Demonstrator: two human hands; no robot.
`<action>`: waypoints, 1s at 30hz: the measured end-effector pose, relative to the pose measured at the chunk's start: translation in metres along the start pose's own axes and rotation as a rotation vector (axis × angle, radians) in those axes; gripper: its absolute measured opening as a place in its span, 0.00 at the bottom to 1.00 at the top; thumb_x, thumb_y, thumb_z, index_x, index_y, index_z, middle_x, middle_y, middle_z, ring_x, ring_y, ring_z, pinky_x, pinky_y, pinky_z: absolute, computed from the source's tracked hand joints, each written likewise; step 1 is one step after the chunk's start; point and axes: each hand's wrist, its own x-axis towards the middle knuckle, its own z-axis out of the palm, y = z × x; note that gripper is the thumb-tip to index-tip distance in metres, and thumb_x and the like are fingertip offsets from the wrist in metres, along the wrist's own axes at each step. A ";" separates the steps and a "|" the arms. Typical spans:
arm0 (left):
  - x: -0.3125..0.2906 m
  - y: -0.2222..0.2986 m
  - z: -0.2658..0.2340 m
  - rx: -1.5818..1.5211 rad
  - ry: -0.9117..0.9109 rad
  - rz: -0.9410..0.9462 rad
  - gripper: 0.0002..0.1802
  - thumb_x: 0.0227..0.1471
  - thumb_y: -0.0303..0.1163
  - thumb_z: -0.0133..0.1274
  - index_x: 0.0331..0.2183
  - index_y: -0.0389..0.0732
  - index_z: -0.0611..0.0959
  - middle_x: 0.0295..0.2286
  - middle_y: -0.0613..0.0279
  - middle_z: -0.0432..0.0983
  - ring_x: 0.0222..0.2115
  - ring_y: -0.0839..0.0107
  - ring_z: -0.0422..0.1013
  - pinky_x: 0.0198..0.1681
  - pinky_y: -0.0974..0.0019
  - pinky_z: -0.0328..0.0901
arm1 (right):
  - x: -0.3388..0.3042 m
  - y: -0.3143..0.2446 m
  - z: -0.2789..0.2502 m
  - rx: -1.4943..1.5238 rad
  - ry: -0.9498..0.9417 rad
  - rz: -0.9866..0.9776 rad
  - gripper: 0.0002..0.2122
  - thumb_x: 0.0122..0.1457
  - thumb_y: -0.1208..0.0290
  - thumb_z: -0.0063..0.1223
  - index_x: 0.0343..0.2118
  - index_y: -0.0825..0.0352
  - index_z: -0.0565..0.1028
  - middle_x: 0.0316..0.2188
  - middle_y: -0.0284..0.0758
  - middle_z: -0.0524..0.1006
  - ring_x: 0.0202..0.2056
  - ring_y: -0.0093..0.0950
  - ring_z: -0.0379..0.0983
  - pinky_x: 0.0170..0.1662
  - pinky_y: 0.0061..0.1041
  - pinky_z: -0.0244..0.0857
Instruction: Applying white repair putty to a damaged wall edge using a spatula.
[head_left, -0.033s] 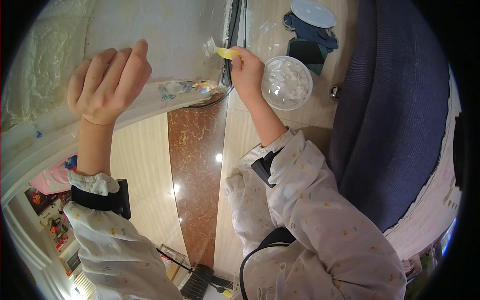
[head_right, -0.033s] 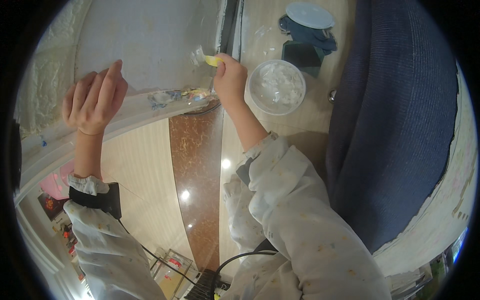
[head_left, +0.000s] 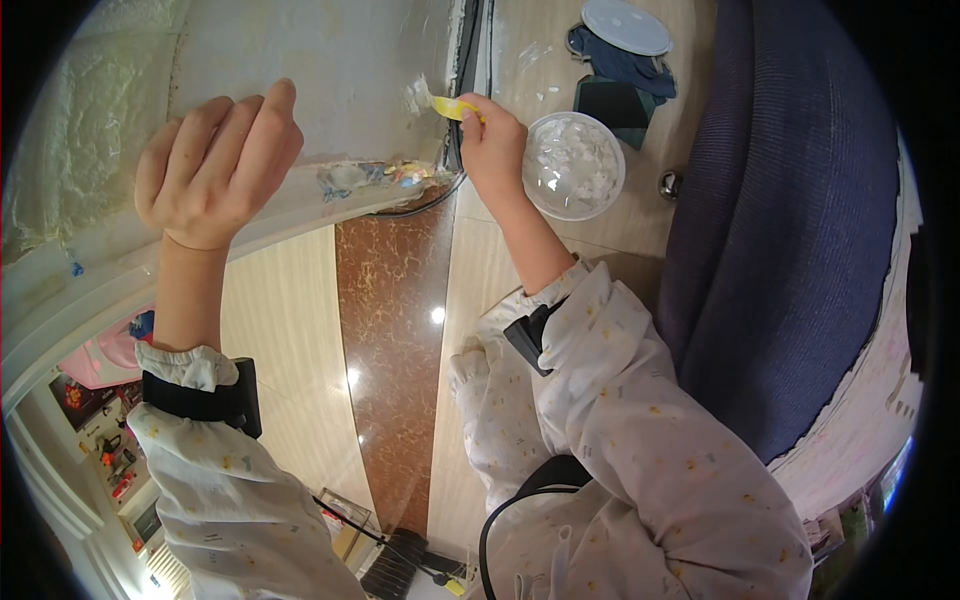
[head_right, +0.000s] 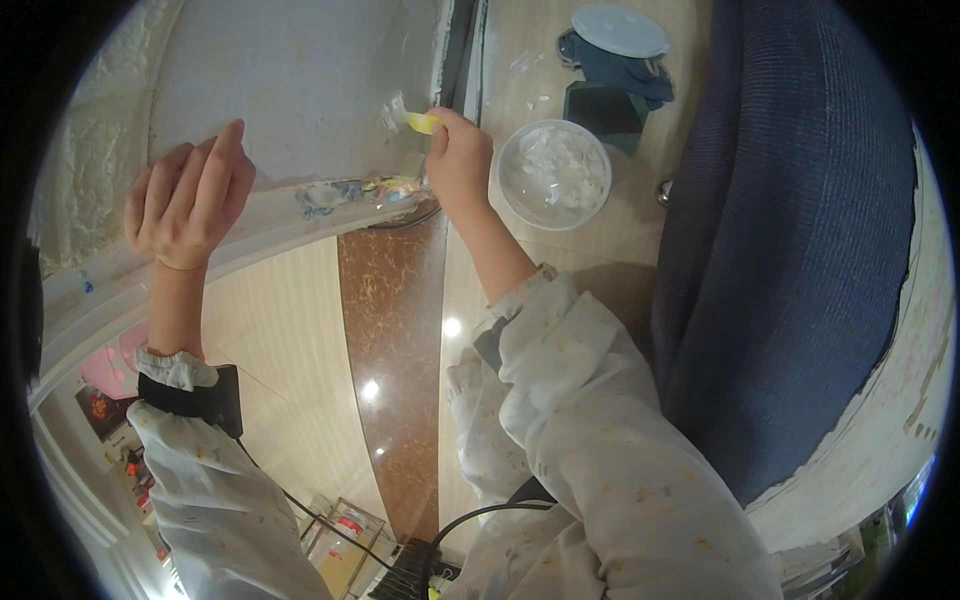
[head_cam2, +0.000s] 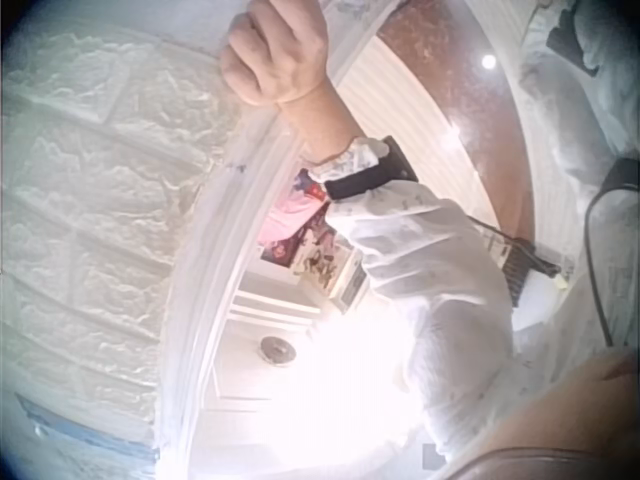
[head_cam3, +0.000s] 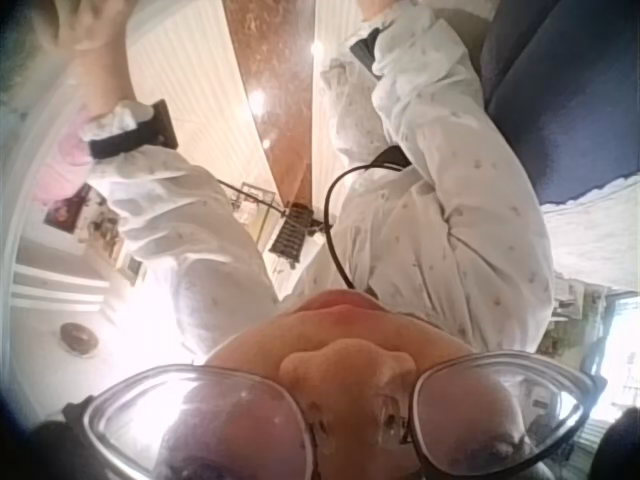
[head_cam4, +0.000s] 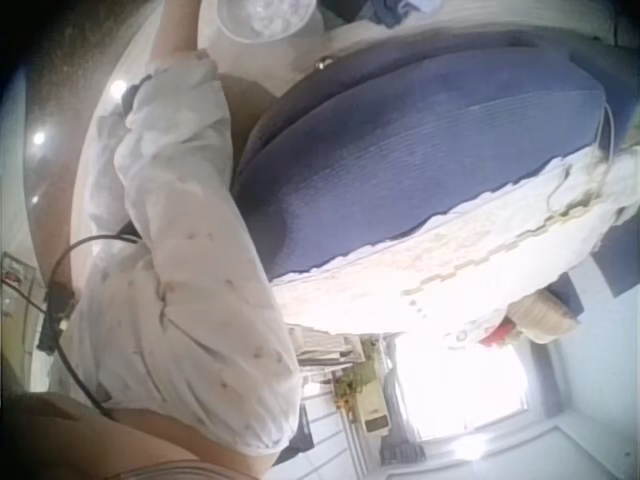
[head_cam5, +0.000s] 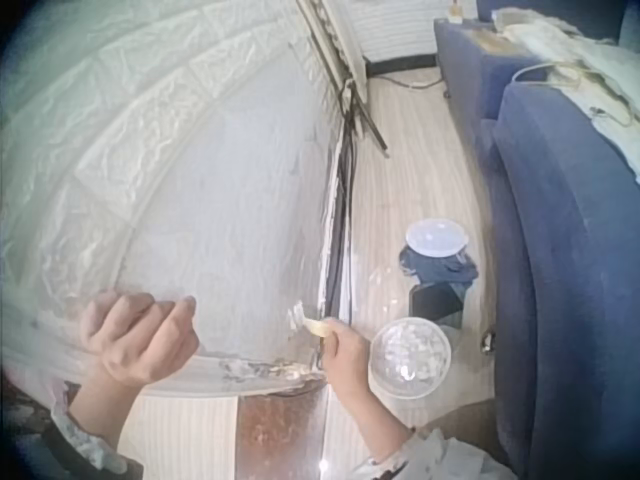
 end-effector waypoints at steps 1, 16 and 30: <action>0.000 -0.001 -0.001 0.015 -0.024 0.017 0.11 0.39 0.31 0.52 0.26 0.61 0.82 0.16 0.87 0.71 0.22 0.88 0.69 0.29 0.81 0.58 | -0.002 0.000 -0.002 0.021 -0.037 -0.009 0.08 0.52 0.80 0.49 0.35 0.68 0.77 0.28 0.47 0.77 0.32 0.45 0.74 0.37 0.35 0.67; -0.002 -0.002 -0.001 0.012 -0.037 0.014 0.12 0.39 0.32 0.53 0.28 0.61 0.83 0.17 0.87 0.72 0.22 0.88 0.70 0.30 0.81 0.57 | -0.006 0.010 -0.022 -0.025 0.070 0.061 0.08 0.54 0.79 0.49 0.36 0.69 0.77 0.27 0.46 0.78 0.29 0.43 0.75 0.34 0.32 0.67; -0.002 -0.004 -0.002 0.022 -0.054 0.028 0.12 0.40 0.33 0.54 0.29 0.62 0.85 0.16 0.89 0.73 0.21 0.90 0.70 0.31 0.82 0.57 | 0.021 0.054 -0.018 0.296 -0.392 0.188 0.10 0.60 0.78 0.46 0.44 0.71 0.74 0.33 0.33 0.77 0.30 0.19 0.72 0.35 0.18 0.67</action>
